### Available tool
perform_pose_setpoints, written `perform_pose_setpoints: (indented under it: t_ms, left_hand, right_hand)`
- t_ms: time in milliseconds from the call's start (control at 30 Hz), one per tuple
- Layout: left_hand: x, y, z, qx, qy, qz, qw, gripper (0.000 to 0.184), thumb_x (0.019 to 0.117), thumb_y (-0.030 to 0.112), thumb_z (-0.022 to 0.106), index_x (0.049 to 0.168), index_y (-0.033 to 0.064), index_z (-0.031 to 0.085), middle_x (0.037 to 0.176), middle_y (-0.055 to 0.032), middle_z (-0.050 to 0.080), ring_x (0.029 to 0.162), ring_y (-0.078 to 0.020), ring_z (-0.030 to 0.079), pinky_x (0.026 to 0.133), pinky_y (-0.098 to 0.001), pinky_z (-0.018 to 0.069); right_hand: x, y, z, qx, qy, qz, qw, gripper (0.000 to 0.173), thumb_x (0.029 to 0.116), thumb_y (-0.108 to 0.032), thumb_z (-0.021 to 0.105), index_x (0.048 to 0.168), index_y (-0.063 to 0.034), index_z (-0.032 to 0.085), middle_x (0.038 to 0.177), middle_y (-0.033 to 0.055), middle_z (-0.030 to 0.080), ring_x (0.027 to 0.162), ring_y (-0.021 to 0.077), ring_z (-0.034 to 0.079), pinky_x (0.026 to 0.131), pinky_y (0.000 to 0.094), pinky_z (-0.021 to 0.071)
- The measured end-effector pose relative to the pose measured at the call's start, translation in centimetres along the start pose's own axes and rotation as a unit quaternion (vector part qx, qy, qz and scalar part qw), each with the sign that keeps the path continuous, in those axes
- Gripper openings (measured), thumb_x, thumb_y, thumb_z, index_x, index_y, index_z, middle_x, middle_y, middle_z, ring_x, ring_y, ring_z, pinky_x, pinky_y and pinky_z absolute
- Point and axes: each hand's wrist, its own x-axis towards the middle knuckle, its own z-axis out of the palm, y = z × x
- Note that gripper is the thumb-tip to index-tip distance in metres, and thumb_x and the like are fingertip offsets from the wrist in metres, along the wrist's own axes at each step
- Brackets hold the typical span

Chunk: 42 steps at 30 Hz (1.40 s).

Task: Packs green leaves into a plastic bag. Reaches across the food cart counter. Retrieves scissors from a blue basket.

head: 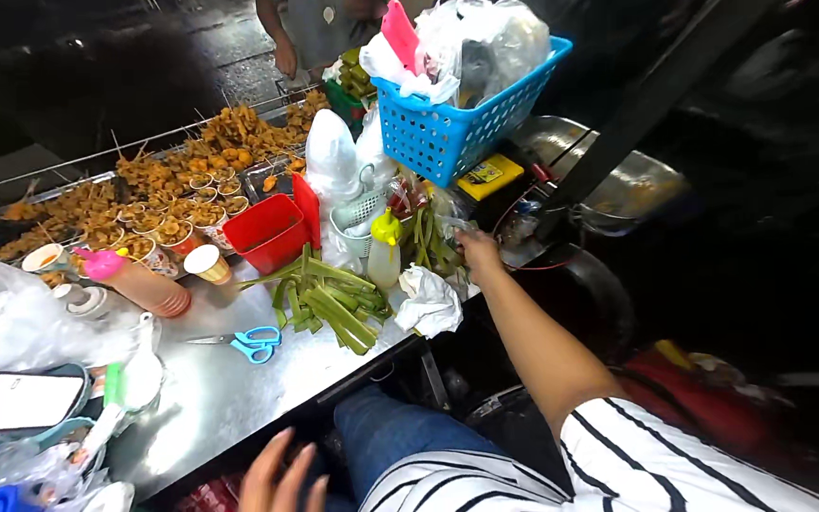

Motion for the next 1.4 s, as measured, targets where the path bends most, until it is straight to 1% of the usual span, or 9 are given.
perform_pose_setpoints:
  t_ms: [100, 233, 500, 733, 867, 967, 1233, 1300, 1400]
  left_hand:
    - [5.1, 1.2, 7.0, 0.029, -0.091, 0.143, 0.985, 0.030, 0.0963, 0.023, 0.064, 0.123, 0.0140, 0.073, 0.136, -0.0171, 0.064, 0.130, -0.0392, 0.058, 0.107, -0.0539, 0.0483]
    - [11.3, 3.1, 14.0, 0.027, -0.231, 0.241, 0.942, 0.043, 0.0895, 0.012, 0.072, 0.132, 0.0155, 0.070, 0.145, -0.0170, 0.059, 0.134, -0.0456, 0.053, 0.106, -0.0600, 0.0469]
    - [19.5, 4.8, 21.5, 0.095, -0.449, 0.116, 0.881, 0.070, 0.0991, 0.035, 0.065, 0.161, 0.0246, 0.035, 0.171, -0.0165, 0.016, 0.155, -0.0494, 0.007, 0.119, -0.0729, 0.0107]
    - [23.2, 4.5, 21.7, 0.098, -0.437, -0.014, 0.894, 0.085, 0.1015, 0.049, 0.057, 0.166, 0.0139, 0.014, 0.171, -0.0195, 0.009, 0.155, -0.0481, 0.012, 0.120, -0.0652, 0.0199]
    - [23.4, 4.7, 21.2, 0.098, -0.405, -0.019, 0.909, 0.064, 0.1031, 0.045, 0.055, 0.158, 0.0163, 0.040, 0.165, -0.0197, 0.030, 0.148, -0.0448, 0.032, 0.115, -0.0614, 0.0303]
    - [23.3, 4.6, 21.0, 0.050, -0.368, -0.046, 0.927, 0.050, 0.1022, 0.045, 0.056, 0.134, 0.0083, 0.065, 0.160, -0.0227, 0.037, 0.143, -0.0436, 0.040, 0.113, -0.0578, 0.0343]
    - [22.0, 4.9, 19.6, -0.132, -0.214, -0.101, 0.963, 0.040, 0.1009, 0.036, 0.061, 0.108, -0.0019, 0.071, 0.139, -0.0253, 0.054, 0.129, -0.0387, 0.052, 0.109, -0.0494, 0.0423]
    - [21.8, 6.0, 17.8, -0.259, -0.141, -0.115, 0.948, 0.036, 0.1031, 0.030, 0.056, 0.108, -0.0031, 0.069, 0.118, -0.0180, 0.062, 0.105, -0.0226, 0.062, 0.090, -0.0361, 0.0519]
    - [22.1, 8.2, 12.7, -0.521, -0.123, -0.143, 0.832, 0.054, 0.1073, 0.046, 0.035, 0.125, 0.0015, 0.061, 0.115, -0.0031, 0.067, 0.093, -0.0097, 0.067, 0.075, -0.0272, 0.0572]
  right_hand:
    - [-0.3, -0.1, 0.7, 0.047, -0.026, -0.014, 0.998, 0.047, 0.1078, -0.031, 0.055, 0.143, -0.0002, 0.048, 0.135, 0.0226, 0.057, 0.109, 0.0300, 0.063, 0.092, 0.0462, 0.0532]
    - [-0.6, -1.1, 0.8, 0.052, -0.045, -0.062, 0.996, 0.034, 0.1076, -0.022, 0.056, 0.129, 0.0040, 0.055, 0.120, 0.0207, 0.062, 0.097, 0.0242, 0.067, 0.084, 0.0398, 0.0578]
    - [-1.7, -4.1, 0.8, 0.106, -0.060, -0.208, 0.970, 0.024, 0.1043, -0.004, 0.054, 0.123, 0.0094, 0.060, 0.114, 0.0173, 0.065, 0.101, 0.0154, 0.067, 0.093, 0.0342, 0.0575]
    - [-2.3, -4.6, 0.6, 0.211, -0.065, -0.269, 0.937, 0.018, 0.1048, -0.006, 0.050, 0.117, 0.0009, 0.062, 0.107, 0.0030, 0.069, 0.100, 0.0103, 0.069, 0.095, 0.0336, 0.0581]
    - [-3.4, -4.7, -1.0, 0.246, -0.036, -0.296, 0.922, 0.015, 0.1051, -0.010, 0.050, 0.109, -0.0071, 0.064, 0.100, -0.0017, 0.072, 0.095, 0.0101, 0.071, 0.092, 0.0335, 0.0594]
    - [-4.6, -5.4, -2.3, 0.271, -0.016, -0.311, 0.911, 0.016, 0.1063, -0.012, 0.048, 0.107, -0.0116, 0.064, 0.098, -0.0036, 0.072, 0.094, 0.0096, 0.071, 0.091, 0.0337, 0.0595]
    - [-6.1, -5.3, -2.9, 0.281, -0.012, -0.373, 0.885, 0.018, 0.1053, -0.012, 0.052, 0.105, -0.0187, 0.068, 0.099, -0.0081, 0.074, 0.095, 0.0078, 0.071, 0.091, 0.0328, 0.0599]
    - [-6.7, -4.8, -3.0, 0.262, -0.025, -0.413, 0.872, 0.017, 0.1053, -0.016, 0.055, 0.109, -0.0239, 0.069, 0.103, -0.0122, 0.073, 0.100, 0.0050, 0.070, 0.094, 0.0317, 0.0582]
    - [-9.0, -3.6, -3.2, 0.160, -0.098, -0.537, 0.823, 0.021, 0.1043, -0.029, 0.059, 0.122, -0.0311, 0.070, 0.120, -0.0196, 0.069, 0.111, -0.0032, 0.064, 0.098, 0.0217, 0.0547]
